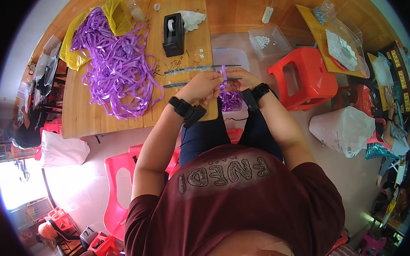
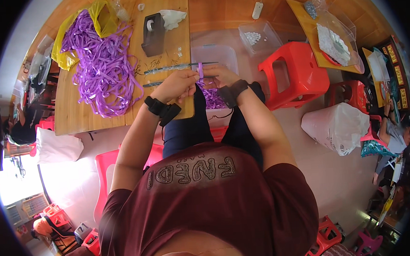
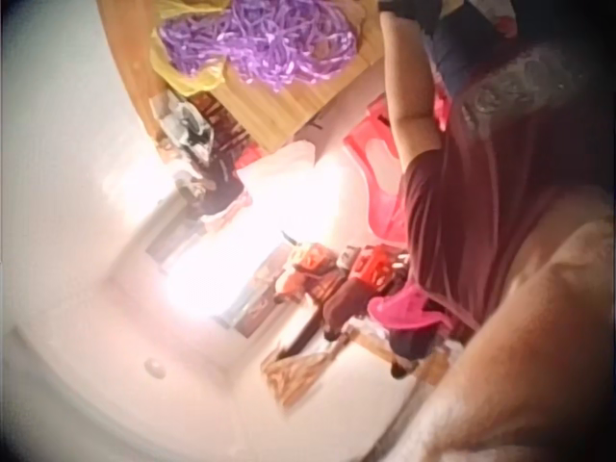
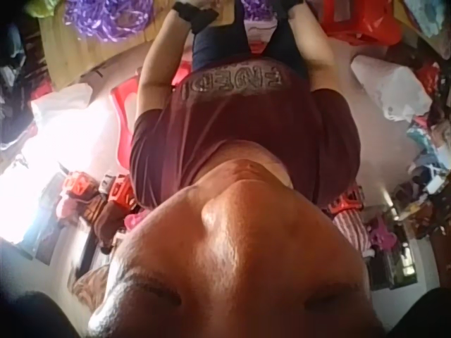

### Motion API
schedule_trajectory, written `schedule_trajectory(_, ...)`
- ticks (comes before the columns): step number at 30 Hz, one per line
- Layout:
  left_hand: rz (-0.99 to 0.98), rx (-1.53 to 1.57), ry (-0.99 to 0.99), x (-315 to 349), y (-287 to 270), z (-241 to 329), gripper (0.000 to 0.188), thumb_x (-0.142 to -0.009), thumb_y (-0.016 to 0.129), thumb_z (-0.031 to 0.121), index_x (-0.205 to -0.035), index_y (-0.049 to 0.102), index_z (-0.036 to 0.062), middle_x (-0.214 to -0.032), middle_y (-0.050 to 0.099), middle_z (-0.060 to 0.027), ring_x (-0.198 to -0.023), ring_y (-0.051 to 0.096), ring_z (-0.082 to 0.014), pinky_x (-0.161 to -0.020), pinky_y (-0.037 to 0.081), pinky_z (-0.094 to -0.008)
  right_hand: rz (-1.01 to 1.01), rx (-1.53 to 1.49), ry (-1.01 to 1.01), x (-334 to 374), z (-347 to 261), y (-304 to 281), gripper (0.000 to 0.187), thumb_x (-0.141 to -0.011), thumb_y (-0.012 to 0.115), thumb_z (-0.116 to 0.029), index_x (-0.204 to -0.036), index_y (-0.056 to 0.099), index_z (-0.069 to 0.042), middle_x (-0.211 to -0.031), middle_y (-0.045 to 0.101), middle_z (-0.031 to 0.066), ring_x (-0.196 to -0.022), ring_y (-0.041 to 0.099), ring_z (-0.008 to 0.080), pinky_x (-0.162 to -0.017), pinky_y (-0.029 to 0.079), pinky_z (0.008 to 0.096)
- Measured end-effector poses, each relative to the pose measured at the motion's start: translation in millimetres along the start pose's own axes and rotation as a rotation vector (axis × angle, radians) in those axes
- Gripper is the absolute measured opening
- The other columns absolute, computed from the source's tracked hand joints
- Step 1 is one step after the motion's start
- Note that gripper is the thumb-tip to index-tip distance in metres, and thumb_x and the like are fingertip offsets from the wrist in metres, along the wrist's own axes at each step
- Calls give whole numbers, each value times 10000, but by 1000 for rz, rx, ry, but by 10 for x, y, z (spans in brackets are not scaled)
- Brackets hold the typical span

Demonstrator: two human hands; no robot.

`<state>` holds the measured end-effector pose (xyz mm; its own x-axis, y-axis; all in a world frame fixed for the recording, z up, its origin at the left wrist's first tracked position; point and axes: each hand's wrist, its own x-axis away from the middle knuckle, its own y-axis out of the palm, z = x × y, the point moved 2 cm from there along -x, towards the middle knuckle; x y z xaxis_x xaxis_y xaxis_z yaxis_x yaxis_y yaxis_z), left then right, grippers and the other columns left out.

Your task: The recorder measures, folds, and bundles purple ribbons at a factory workbench.

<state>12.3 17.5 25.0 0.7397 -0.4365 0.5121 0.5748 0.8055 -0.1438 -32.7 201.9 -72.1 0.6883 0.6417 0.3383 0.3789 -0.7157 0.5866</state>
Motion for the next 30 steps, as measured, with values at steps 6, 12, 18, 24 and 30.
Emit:
schedule_trajectory(6,2,20,5,19,-9,12,248,-1028,486,271,-957,599,62,-629,545,3,-402,436,-54,-354,384,-230,-30,-34,-91,167,-106,183,253,-978,590,-219,-1153,649,-47,-990,672,39,-790,644,136,-784,581,327)
schedule_trajectory(12,1,25,4,48,4,51,261,-1026,490,286,-932,597,68,-629,545,5,-406,436,-54,-355,378,-235,3,-235,14,252,-205,409,343,-948,635,-408,-1046,652,-80,-920,637,35,-826,634,173,-742,562,312)
schedule_trajectory(18,5,24,7,46,20,53,264,-1022,500,293,-926,600,67,-629,543,5,-408,435,-57,-356,376,-240,175,80,-25,297,-229,398,481,-896,659,-554,-1023,656,-91,-938,627,35,-851,617,155,-737,551,293)
schedule_trajectory(24,22,24,8,62,16,49,256,-1018,511,284,-909,591,67,-632,550,2,-410,433,-60,-359,378,-244,354,182,-54,518,-311,464,485,-888,692,-513,-1032,684,-50,-916,636,30,-802,603,124,-704,512,251)
schedule_trajectory(30,11,15,19,32,6,19,246,-1018,508,270,-915,594,63,-637,556,-3,-412,436,-57,-358,376,-239,515,454,-179,438,-259,532,405,-887,714,-421,-895,707,-17,-855,678,42,-728,603,101,-624,476,237)
